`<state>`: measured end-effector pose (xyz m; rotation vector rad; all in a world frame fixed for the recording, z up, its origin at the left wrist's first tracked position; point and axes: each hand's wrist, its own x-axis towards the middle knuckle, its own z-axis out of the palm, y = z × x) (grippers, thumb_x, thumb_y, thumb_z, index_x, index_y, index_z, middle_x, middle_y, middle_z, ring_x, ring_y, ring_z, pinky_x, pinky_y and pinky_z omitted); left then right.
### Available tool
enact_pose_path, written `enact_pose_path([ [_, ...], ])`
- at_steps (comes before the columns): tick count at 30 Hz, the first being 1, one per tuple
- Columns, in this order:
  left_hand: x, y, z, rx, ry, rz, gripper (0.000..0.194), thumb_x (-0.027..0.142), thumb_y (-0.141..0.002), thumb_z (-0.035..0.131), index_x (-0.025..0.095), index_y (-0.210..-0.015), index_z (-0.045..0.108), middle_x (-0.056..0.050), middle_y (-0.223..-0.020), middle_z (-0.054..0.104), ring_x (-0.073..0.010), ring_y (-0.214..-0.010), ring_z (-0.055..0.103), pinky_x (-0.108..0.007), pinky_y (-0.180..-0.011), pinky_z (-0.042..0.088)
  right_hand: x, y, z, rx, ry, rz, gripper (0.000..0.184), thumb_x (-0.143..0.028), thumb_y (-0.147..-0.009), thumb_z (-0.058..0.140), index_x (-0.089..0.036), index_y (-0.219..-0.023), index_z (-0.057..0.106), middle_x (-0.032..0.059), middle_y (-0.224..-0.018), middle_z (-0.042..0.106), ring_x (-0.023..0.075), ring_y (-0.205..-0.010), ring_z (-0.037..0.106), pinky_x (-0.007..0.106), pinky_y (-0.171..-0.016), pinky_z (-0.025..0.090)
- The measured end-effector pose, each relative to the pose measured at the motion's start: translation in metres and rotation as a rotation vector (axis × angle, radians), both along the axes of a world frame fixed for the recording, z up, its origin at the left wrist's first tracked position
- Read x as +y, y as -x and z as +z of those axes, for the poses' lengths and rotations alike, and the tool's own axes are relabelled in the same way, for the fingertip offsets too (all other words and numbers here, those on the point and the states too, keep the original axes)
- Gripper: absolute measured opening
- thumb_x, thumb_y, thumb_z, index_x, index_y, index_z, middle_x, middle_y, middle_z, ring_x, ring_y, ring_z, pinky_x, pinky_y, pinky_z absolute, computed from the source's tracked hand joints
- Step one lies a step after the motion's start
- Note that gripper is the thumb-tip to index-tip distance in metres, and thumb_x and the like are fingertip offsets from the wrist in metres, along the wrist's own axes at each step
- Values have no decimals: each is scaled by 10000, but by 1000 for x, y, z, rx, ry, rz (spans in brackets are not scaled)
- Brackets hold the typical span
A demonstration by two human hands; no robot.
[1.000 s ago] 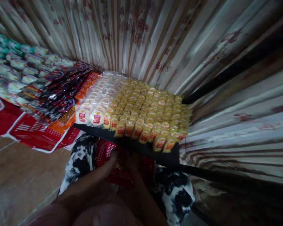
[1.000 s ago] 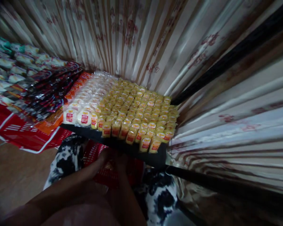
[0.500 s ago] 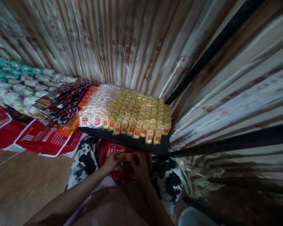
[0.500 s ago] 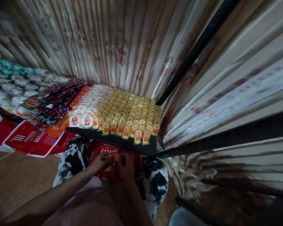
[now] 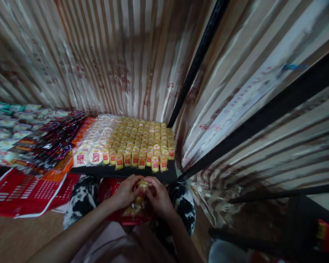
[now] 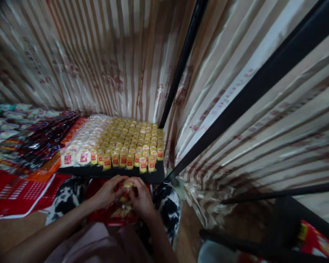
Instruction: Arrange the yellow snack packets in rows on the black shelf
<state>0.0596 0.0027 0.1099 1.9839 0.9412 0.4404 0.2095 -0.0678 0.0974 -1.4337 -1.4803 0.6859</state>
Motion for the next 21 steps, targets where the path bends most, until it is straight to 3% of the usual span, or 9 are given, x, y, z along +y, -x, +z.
enact_pose_path([
  [4,11,-20,12,-46,-9,38,312,228,-751,538,156,-1051,590,-25,-839,568,-126,-695,527,-226,-645,433,0,-5,-13,199,-77,-305,386,-295,-847,475,-193,-1219,481,119,-1205,543,202,-1087,549,358,-884,481],
  [8,24,-54,27,-99,-63,72,317,253,-761,551,160,-1062,588,-9,-806,573,-116,-665,516,-223,-634,432,-1,-7,-13,179,-126,-533,457,-346,-899,373,-172,-1321,384,141,-1319,465,222,-1203,461,418,-963,424],
  [14,44,-119,41,-31,-237,48,290,195,-759,559,170,-1045,600,-11,-821,613,-128,-722,547,-230,-683,447,-1,-9,-8,-115,-206,-617,480,-334,-926,295,-166,-1376,304,122,-1454,275,233,-1344,236,513,-1072,241],
  [21,56,-168,43,194,-481,1,260,226,-775,551,194,-1025,616,-35,-898,654,-190,-895,562,-288,-808,445,11,-23,-23,-95,-163,-682,500,-358,-934,253,-153,-1389,282,133,-1455,270,233,-1349,223,514,-1061,248],
])
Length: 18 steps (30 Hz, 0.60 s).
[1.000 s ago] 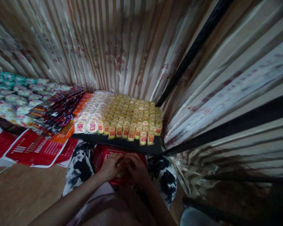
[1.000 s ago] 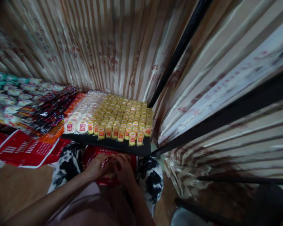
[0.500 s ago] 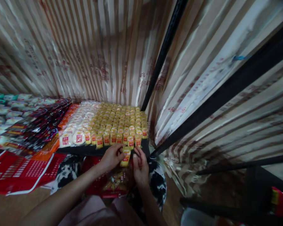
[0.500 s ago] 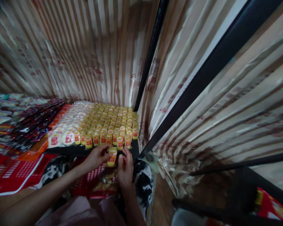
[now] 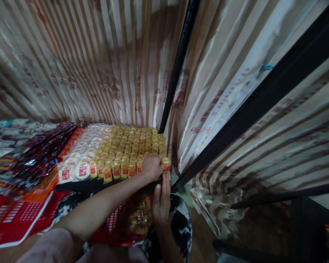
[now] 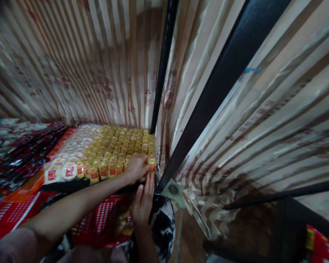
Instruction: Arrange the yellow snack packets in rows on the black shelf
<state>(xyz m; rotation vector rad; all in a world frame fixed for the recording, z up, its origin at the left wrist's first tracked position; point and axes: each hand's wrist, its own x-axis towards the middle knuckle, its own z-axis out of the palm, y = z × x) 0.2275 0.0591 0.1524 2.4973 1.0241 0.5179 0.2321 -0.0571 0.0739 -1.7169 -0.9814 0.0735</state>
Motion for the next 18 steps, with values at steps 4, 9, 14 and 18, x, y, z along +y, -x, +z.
enact_pose_path([
  [4,3,-13,-8,82,-77,-24,245,231,-799,523,189,-1022,617,-46,-937,655,-206,-957,532,-303,-840,435,12,-11,-5,44,20,-13,538,-386,-928,243,-124,-1398,261,131,-1463,253,233,-1358,198,490,-1071,240],
  [9,6,-20,-19,91,-105,-15,247,232,-800,535,173,-1025,617,-65,-961,625,-212,-1013,478,-309,-882,415,26,-22,-18,114,72,-8,581,-412,-920,219,-103,-1412,214,132,-1476,216,236,-1359,195,478,-1087,207],
  [14,8,-22,-27,32,-133,0,212,239,-774,581,165,-965,634,-66,-1032,560,-223,-1047,428,-314,-902,402,36,-30,-33,107,96,-13,600,-436,-912,211,-94,-1404,242,140,-1476,210,238,-1363,184,472,-1088,209],
  [18,10,-23,-30,10,-132,-5,190,218,-774,578,155,-949,618,-68,-1062,532,-221,-1058,411,-317,-903,403,42,-33,-41,32,64,-4,574,-405,-922,198,-105,-1411,220,145,-1469,231,230,-1360,197,478,-1079,232],
])
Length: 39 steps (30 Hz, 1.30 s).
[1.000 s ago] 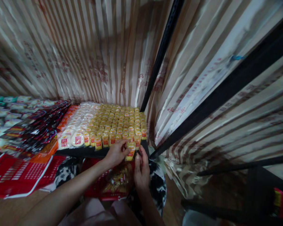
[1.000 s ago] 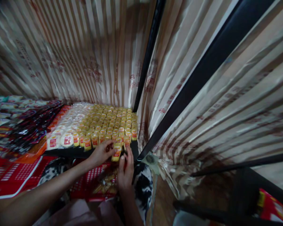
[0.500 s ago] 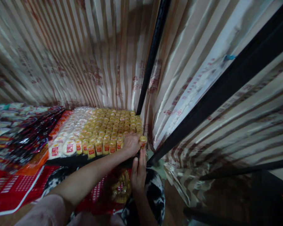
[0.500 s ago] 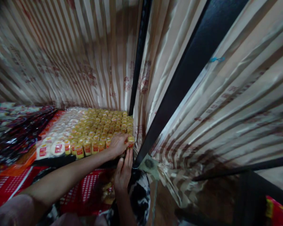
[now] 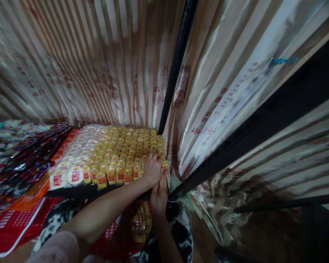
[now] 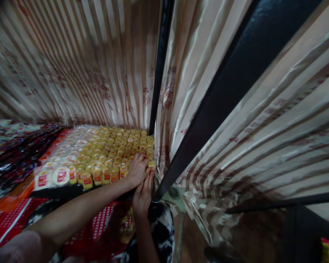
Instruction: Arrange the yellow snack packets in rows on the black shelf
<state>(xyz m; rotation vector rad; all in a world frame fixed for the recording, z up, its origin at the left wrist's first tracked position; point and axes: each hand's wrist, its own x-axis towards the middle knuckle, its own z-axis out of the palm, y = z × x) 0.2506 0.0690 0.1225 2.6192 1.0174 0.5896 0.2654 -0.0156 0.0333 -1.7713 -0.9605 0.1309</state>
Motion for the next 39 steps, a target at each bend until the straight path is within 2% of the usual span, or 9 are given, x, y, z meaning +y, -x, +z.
enact_pose_path([
  [6,-2,3,-1,-110,9,12,311,182,-796,523,169,-1105,542,-76,-1107,509,-226,-1061,406,-363,-925,396,4,-6,-11,-208,-33,-13,527,-352,-933,212,-105,-1394,272,165,-1419,336,238,-1334,262,499,-1041,290],
  [8,-7,11,-1,-189,16,38,283,166,-815,486,183,-1090,550,-66,-1082,520,-213,-1043,422,-357,-921,400,4,-7,-14,-261,-41,-9,520,-345,-934,219,-96,-1386,288,173,-1402,362,238,-1324,282,497,-1031,305],
  [13,-37,56,-9,-379,122,110,222,107,-829,424,176,-938,605,-54,-943,568,-178,-944,493,-326,-885,424,5,-5,-11,-264,-60,-71,484,-321,-934,251,-62,-1322,381,202,-1349,420,237,-1295,330,482,-1018,314],
  [17,-61,99,-27,-414,239,82,285,78,-818,373,190,-940,604,-57,-942,569,-164,-927,526,-306,-839,451,4,-4,-3,-212,-50,-88,465,-322,-930,258,-67,-1276,432,198,-1331,433,239,-1277,346,477,-1019,303],
  [20,-70,115,-34,-423,307,105,290,77,-811,362,187,-926,604,-60,-939,569,-160,-918,540,-299,-825,460,4,-3,0,-147,-50,-91,477,-331,-923,253,-68,-1289,413,198,-1327,429,240,-1270,346,472,-1021,302],
  [23,-72,115,-34,-423,381,99,288,75,-809,360,188,-924,599,-59,-952,566,-154,-914,547,-291,-825,466,3,-3,0,-107,-49,-70,483,-333,-915,259,-95,-1319,377,188,-1367,376,244,-1281,330,475,-1012,318],
  [27,-74,102,-31,-434,439,76,293,55,-795,370,199,-914,595,-50,-967,563,-144,-912,550,-282,-836,465,1,-4,-3,-137,-34,-35,497,-319,-909,245,-81,-1329,362,194,-1397,337,248,-1313,288,493,-1029,295],
  [32,-78,91,-39,-464,450,92,303,25,-767,390,199,-904,597,-42,-955,565,-135,-906,561,-267,-837,473,-4,-3,0,-169,-35,-3,483,-303,-912,247,-103,-1337,359,177,-1424,307,245,-1331,259,509,-1037,281],
  [39,-73,89,-45,-415,462,159,343,10,-737,414,171,-979,596,-68,-1050,588,-158,-992,558,-319,-903,462,-22,17,2,-250,-127,7,409,-269,-919,279,-116,-1251,461,174,-1320,439,236,-1238,405,473,-978,371],
])
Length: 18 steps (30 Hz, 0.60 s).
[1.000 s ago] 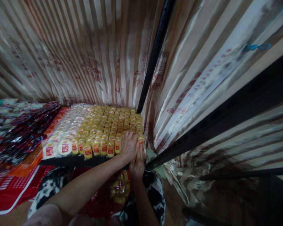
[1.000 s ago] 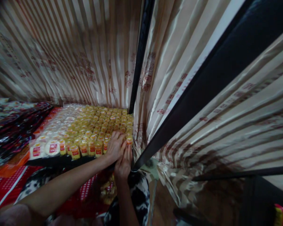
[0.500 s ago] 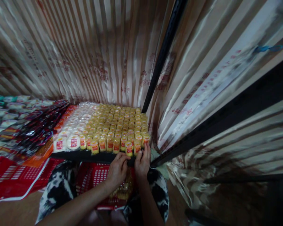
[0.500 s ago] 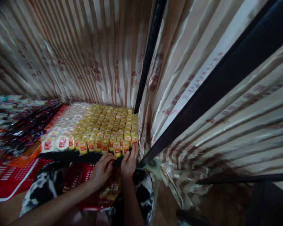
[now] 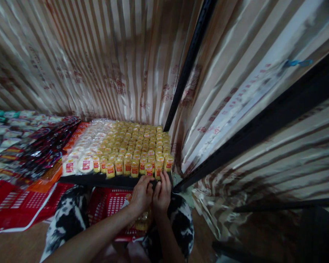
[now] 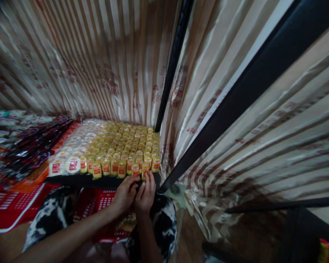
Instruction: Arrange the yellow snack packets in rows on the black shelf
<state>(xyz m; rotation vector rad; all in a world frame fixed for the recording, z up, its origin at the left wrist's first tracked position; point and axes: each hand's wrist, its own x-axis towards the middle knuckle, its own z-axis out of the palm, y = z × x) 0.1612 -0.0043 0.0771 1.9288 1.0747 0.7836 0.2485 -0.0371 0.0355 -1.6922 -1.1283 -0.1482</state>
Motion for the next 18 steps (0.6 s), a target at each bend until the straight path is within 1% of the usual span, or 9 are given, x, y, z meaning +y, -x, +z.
enact_pose_path([
  [2,2,0,2,21,18,-3,330,28,-763,400,161,-992,595,-77,-1085,589,-160,-1003,560,-329,-920,456,-5,4,-1,-29,4,1,385,-270,-918,298,-125,-1218,491,173,-1317,437,238,-1229,411,466,-963,385],
  [4,4,-2,8,33,0,-20,329,39,-789,377,163,-1006,593,-77,-1090,592,-156,-1000,564,-327,-921,457,-9,7,-2,-24,-2,-11,368,-268,-917,306,-130,-1193,506,172,-1286,460,238,-1205,432,464,-946,400],
  [6,8,-5,15,62,-78,-41,333,50,-806,371,175,-1026,587,-75,-1112,579,-159,-1030,547,-330,-934,449,-12,9,-3,16,-15,-20,352,-258,-916,304,-134,-1170,514,162,-1210,514,229,-1152,476,460,-930,414],
  [8,16,-9,24,130,-210,-73,323,64,-811,388,188,-1036,584,-76,-1151,551,-179,-1086,504,-348,-949,433,-14,10,-5,47,-21,-21,337,-255,-913,309,-134,-1142,524,154,-1147,547,223,-1104,506,461,-918,424],
  [9,20,-13,28,177,-281,-88,320,69,-808,403,193,-1042,582,-77,-1168,536,-192,-1106,479,-361,-948,428,-14,11,-7,50,-16,-25,333,-258,-910,316,-133,-1138,525,157,-1149,544,226,-1104,505,467,-917,425],
  [12,33,-22,37,325,-450,-87,317,81,-796,444,189,-1069,563,-83,-1141,531,-226,-1095,437,-386,-927,419,-10,11,-16,15,17,-58,359,-274,-904,330,-123,-1184,495,183,-1258,470,255,-1184,443,499,-933,407],
  [14,40,-28,40,407,-506,-70,293,100,-806,448,170,-1072,550,-91,-1082,544,-235,-1046,442,-386,-902,417,-7,9,-21,-26,46,-64,377,-269,-905,322,-126,-1217,479,185,-1314,428,263,-1224,406,505,-943,399],
  [18,46,-34,39,504,-568,-78,209,140,-828,452,154,-1009,555,-91,-1013,550,-245,-991,453,-387,-860,410,-2,6,-25,-105,65,-35,386,-233,-908,308,-147,-1253,458,163,-1313,448,245,-1232,400,489,-954,396],
])
